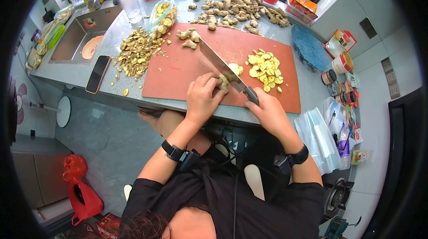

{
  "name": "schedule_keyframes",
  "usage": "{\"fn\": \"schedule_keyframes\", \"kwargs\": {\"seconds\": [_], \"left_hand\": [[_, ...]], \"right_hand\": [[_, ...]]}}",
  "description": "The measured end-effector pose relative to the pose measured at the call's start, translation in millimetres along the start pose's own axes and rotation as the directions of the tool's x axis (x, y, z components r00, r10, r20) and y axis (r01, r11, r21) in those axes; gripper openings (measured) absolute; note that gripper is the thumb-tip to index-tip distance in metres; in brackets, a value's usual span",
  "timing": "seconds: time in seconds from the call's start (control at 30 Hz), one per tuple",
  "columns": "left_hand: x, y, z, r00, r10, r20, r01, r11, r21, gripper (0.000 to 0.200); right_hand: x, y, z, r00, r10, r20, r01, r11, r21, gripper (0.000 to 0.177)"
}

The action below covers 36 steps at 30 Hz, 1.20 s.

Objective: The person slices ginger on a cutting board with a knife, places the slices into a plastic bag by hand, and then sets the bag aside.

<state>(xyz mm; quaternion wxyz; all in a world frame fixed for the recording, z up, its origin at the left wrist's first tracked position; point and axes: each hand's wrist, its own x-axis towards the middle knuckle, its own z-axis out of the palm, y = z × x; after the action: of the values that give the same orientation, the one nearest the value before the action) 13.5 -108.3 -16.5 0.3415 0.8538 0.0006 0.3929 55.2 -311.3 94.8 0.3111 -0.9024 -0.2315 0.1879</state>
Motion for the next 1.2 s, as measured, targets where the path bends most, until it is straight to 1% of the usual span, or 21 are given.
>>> {"fn": "schedule_keyframes", "kwargs": {"seconds": [0.1,0.27,0.37,0.5,0.57,0.8,0.87,0.97,1.1,1.17,1.2], "left_hand": [[-1,0,0,1.0,-0.006,0.013,0.006,1.0,0.021,0.026],[0,1,0,1.0,-0.024,0.019,0.024,1.0,0.014,0.023],[1,2,0,0.999,-0.03,0.026,0.03,1.0,0.009,0.023],[1,1,0,1.0,-0.024,0.019,0.024,1.0,0.008,0.023],[0,0,1,1.0,-0.017,0.009,0.017,1.0,0.017,0.023],[2,1,1,1.0,-0.022,0.015,0.022,1.0,0.022,0.022],[2,2,0,1.0,-0.009,0.002,0.009,1.0,0.009,0.021],[2,4,-2,1.0,-0.028,0.014,0.027,0.999,0.017,0.021],[3,2,-1,1.0,-0.022,0.008,0.021,1.0,0.011,0.021],[2,3,0,1.0,-0.026,0.005,0.026,0.999,0.026,0.021],[2,3,0,1.0,-0.028,0.004,0.028,0.999,0.023,0.021]], "right_hand": [[-11,-5,-5,0.998,-0.024,-0.05,0.024,1.0,0.0,0.021],[-19,-15,-13,1.0,0.012,-0.002,-0.012,1.0,-0.024,0.021],[-19,-10,-12,1.0,-0.014,-0.007,0.014,1.0,-0.02,0.021],[-19,-15,-13,1.0,0.009,0.001,-0.009,0.999,-0.042,0.021],[-18,-14,-12,1.0,-0.006,-0.003,0.006,0.995,-0.097,0.022],[-3,-9,5,0.997,-0.068,-0.025,0.064,0.986,-0.153,0.023],[9,-8,12,0.993,-0.111,-0.039,0.103,0.98,-0.171,0.023],[19,-11,16,0.996,-0.09,-0.018,0.085,0.983,-0.161,0.024],[9,-10,8,0.993,-0.112,-0.025,0.105,0.976,-0.19,0.024],[-4,-7,-1,0.995,-0.104,0.0,0.103,0.986,-0.133,0.023],[-10,-9,-5,0.995,-0.101,0.001,0.101,0.986,-0.136,0.023]]}}
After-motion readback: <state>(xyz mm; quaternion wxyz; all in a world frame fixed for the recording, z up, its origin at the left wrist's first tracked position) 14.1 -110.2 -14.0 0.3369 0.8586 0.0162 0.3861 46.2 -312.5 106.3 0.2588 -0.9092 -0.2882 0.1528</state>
